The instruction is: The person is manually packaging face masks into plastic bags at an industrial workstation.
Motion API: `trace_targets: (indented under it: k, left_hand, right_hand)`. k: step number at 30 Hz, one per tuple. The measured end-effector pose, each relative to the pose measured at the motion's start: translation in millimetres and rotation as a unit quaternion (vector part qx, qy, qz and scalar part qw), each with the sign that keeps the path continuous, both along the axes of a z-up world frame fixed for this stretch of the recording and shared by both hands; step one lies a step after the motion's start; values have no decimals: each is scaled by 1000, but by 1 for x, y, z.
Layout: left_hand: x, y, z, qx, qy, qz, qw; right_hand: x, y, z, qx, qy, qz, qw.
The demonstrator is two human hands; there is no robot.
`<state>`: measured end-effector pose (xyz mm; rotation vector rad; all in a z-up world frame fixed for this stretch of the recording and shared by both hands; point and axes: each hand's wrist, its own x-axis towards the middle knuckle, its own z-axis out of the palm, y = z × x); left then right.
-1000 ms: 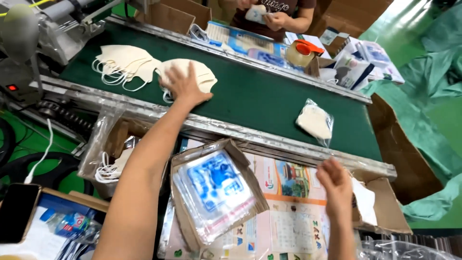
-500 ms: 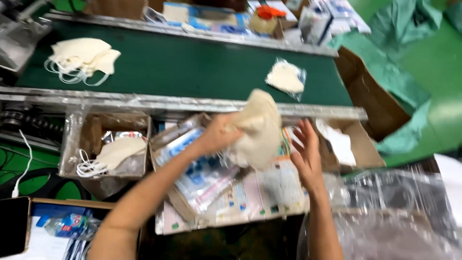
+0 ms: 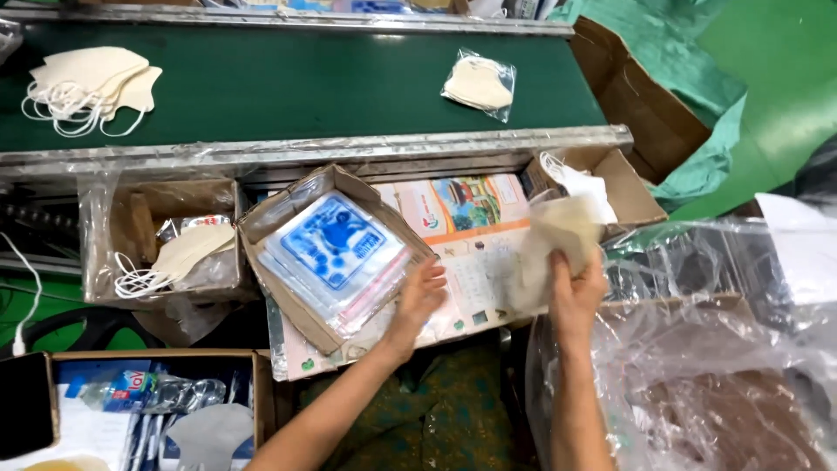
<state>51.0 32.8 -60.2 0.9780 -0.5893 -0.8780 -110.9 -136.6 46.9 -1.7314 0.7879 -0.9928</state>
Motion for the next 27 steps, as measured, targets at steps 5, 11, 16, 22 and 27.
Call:
trace_targets:
  k: [5,11,16,22,27]
  left_hand:
    - [-26,-15,27,-49,-43,-69,995]
    - [-11,-12,-6,19,-156,73,985]
    - [5,4,33,69,-367,68,925]
    - [-5,-19,25,57,-451,148,878]
    - [-9,-2,20,114,-456,95,878]
  right_hand:
    - [1,6,-88,118,-220,13,968]
    - [5,29,-32,19,-82,45,995]
    - [-9,6,-30,-206,120,38,970]
    - [2,-2,-128,41,109,173,978]
    - [1,8,-93,-118,120,253,953]
